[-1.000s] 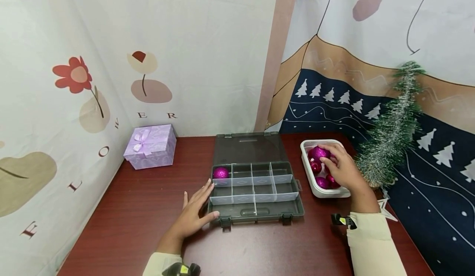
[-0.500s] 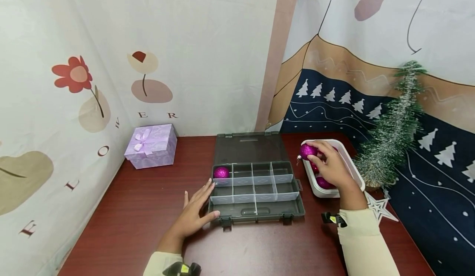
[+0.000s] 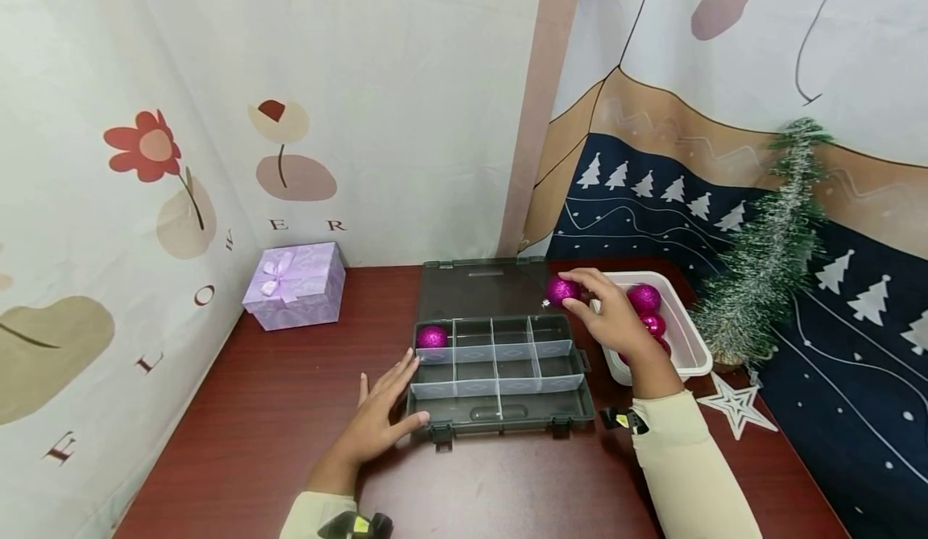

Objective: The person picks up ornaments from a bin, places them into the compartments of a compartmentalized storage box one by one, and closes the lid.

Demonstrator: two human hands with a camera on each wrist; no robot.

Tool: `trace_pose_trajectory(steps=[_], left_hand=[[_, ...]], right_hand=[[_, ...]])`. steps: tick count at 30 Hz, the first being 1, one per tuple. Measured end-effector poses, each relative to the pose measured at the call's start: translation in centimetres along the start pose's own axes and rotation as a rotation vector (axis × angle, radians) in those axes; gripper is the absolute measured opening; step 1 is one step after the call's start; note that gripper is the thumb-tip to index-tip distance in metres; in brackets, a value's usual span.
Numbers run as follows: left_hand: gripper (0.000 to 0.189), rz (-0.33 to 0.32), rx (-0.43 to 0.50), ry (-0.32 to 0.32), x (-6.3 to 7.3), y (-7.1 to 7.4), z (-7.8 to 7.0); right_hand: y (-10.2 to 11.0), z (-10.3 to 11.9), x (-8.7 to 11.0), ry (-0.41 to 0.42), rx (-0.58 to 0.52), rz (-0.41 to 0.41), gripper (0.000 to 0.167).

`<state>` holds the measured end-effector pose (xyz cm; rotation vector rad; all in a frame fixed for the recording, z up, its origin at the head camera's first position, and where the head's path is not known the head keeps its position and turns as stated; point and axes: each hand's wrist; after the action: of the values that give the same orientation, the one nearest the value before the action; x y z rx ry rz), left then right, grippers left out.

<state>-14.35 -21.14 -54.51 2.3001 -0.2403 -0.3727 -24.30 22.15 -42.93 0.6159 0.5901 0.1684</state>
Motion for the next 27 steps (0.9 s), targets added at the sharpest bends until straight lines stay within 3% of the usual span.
trace_pose_trajectory(steps=[16, 27], left_hand=[[0.092, -0.004, -0.009, 0.001, 0.0, -0.1, 0.1], [0.092, 0.000, -0.002, 0.006, 0.0, -0.2, 0.3]], right_hand=[[-2.5, 1.2, -2.9, 0.059, -0.043, 0.138, 0.042], [-4.6, 1.2, -4.3, 0.084, -0.086, 0.182, 0.041]])
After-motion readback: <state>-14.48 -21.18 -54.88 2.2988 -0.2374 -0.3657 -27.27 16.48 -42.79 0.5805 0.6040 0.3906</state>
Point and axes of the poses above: each hand's wrist, its own x-axis away from the middle knuckle, its own y-axis out of the back of the hand, z = x × y, and after that the axes turned 5 degrees about y, right-handed
